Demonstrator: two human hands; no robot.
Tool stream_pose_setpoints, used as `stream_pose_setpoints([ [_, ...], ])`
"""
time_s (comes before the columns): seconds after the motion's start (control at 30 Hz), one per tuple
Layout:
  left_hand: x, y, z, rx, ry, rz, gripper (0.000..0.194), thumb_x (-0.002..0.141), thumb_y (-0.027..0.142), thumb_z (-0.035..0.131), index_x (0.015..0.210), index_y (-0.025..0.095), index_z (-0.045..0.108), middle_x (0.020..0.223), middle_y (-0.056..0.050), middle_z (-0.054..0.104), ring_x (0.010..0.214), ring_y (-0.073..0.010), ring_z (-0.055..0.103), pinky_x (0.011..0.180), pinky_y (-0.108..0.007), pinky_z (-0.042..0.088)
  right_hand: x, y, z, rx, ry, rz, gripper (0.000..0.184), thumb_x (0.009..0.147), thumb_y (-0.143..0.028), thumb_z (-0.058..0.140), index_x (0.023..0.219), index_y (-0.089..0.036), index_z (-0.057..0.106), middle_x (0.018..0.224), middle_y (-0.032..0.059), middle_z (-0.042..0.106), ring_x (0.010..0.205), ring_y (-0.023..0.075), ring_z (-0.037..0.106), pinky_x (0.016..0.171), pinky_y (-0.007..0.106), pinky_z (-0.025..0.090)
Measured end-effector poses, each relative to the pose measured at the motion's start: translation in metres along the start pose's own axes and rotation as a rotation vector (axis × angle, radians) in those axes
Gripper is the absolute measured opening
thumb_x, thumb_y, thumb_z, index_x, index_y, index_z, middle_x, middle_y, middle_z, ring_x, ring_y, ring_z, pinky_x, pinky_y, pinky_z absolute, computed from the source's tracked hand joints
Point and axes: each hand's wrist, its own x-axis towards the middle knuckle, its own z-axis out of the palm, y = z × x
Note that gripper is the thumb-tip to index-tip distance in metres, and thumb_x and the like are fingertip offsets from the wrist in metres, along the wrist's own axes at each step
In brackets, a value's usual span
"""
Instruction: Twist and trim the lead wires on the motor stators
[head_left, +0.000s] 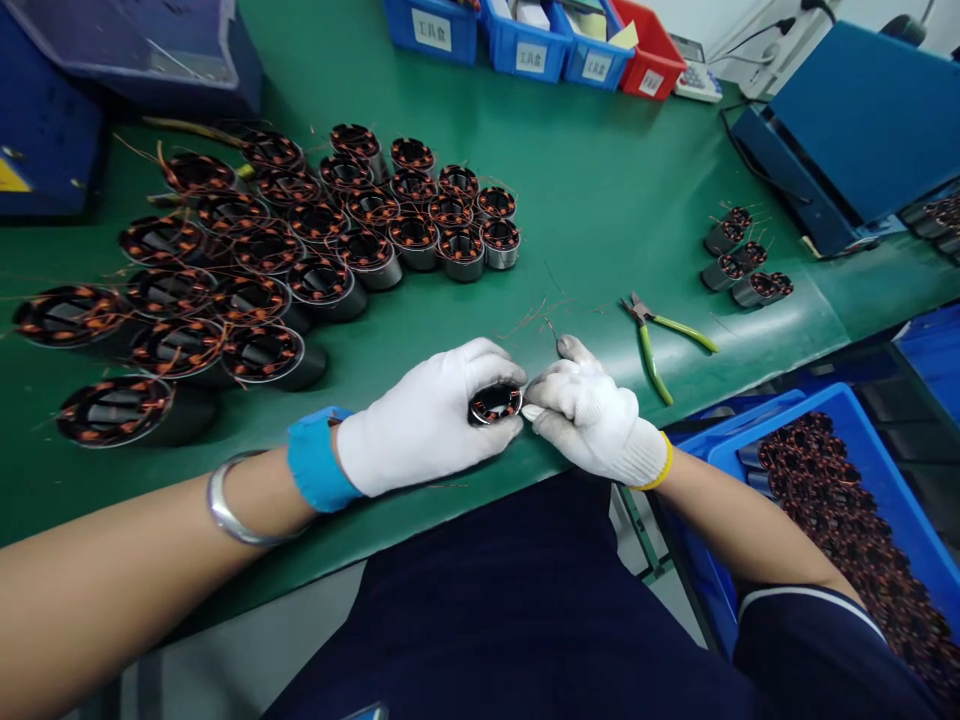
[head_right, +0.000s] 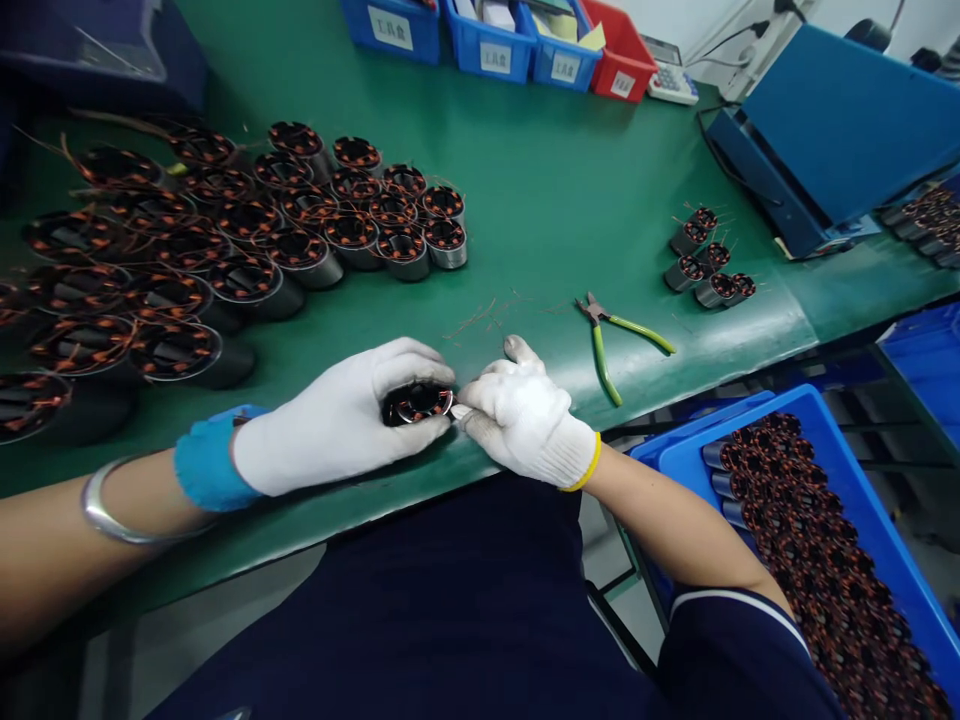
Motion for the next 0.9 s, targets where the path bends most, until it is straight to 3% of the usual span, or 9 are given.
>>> stream_pose_setpoints([
  [0.13, 0.002, 0.001, 0.007, 0.026, -0.001, 0.025, 0.016, 0.077, 0.021, 0.054, 0.091, 0.016, 0.059, 0.093, -0.007, 0.058, 0.083, -0.0187, 0.057, 0.076, -0.033, 0.049, -0.004, 0.0, -0.006, 0.09, -0.007, -0.005, 0.025, 0.093, -0.031, 0.043, 0.084, -0.019, 0.064, 0.083, 0.0055, 0.069, 0.085, 0.0195, 0.064, 0.11, 0.047, 0.034],
  [0.23, 0.003, 0.0, 0.012, 0.049, -0.003, 0.063, 0.014, 0.077, 0.019, 0.051, 0.088, 0.017, 0.059, 0.093, -0.008, 0.056, 0.082, -0.0191, 0.054, 0.074, -0.034, 0.048, -0.006, -0.001, -0.011, 0.135, -0.054, 0.015, 0.027, 0.093, -0.03, 0.044, 0.08, -0.018, 0.064, 0.077, 0.0061, 0.066, 0.081, 0.0199, 0.061, 0.09, 0.038, 0.047],
  [0.33, 0.002, 0.0, 0.016, 0.066, 0.001, 0.082, 0.013, 0.077, 0.018, 0.048, 0.085, 0.017, 0.058, 0.093, -0.008, 0.054, 0.081, -0.0195, 0.052, 0.072, -0.035, 0.047, -0.008, -0.003, -0.019, 0.212, -0.116, 0.068, 0.021, 0.09, -0.028, 0.049, 0.081, -0.018, 0.065, 0.083, 0.0055, 0.067, 0.08, 0.0182, 0.06, 0.078, 0.033, 0.047],
  [0.43, 0.001, 0.001, 0.017, 0.074, 0.0, 0.081, 0.012, 0.079, 0.017, 0.046, 0.083, 0.017, 0.057, 0.092, -0.008, 0.054, 0.081, -0.0199, 0.051, 0.072, -0.035, 0.046, -0.01, 0.001, -0.031, 0.373, -0.192, 0.215, 0.023, 0.092, -0.033, 0.049, 0.091, -0.018, 0.067, 0.083, 0.003, 0.067, 0.076, 0.0154, 0.061, 0.072, 0.029, 0.048],
  [0.6, -0.001, -0.001, 0.017, 0.089, -0.017, 0.085, 0.012, 0.081, 0.018, 0.046, 0.086, 0.017, 0.057, 0.094, -0.009, 0.053, 0.084, -0.0207, 0.051, 0.076, -0.037, 0.046, -0.002, 0.013, -0.047, 0.749, -0.133, 0.404, 0.047, 0.085, -0.045, 0.058, 0.123, -0.018, 0.055, 0.104, 0.0068, 0.069, 0.088, 0.0175, 0.066, 0.07, 0.029, 0.053],
  [0.77, -0.004, -0.004, 0.019, 0.1, 0.021, 0.116, 0.009, 0.081, 0.018, 0.048, 0.085, 0.017, 0.055, 0.093, -0.008, 0.052, 0.083, -0.0205, 0.051, 0.073, -0.036, 0.046, 0.021, 0.01, -0.036, 0.944, -0.459, 0.538, 0.027, 0.073, -0.038, 0.073, 0.088, -0.016, 0.067, 0.078, 0.0026, 0.071, 0.067, 0.0125, 0.066, 0.062, 0.023, 0.054],
  [0.9, -0.004, -0.005, 0.021, 0.115, 0.04, 0.131, 0.008, 0.079, 0.016, 0.048, 0.085, 0.017, 0.054, 0.092, -0.008, 0.053, 0.082, -0.0207, 0.052, 0.072, -0.036, 0.046, 0.027, 0.001, -0.02, 1.067, -0.432, 0.706, 0.031, 0.066, -0.039, 0.08, 0.074, -0.014, 0.065, 0.064, 0.0027, 0.069, 0.054, 0.0107, 0.064, 0.056, 0.022, 0.056],
])
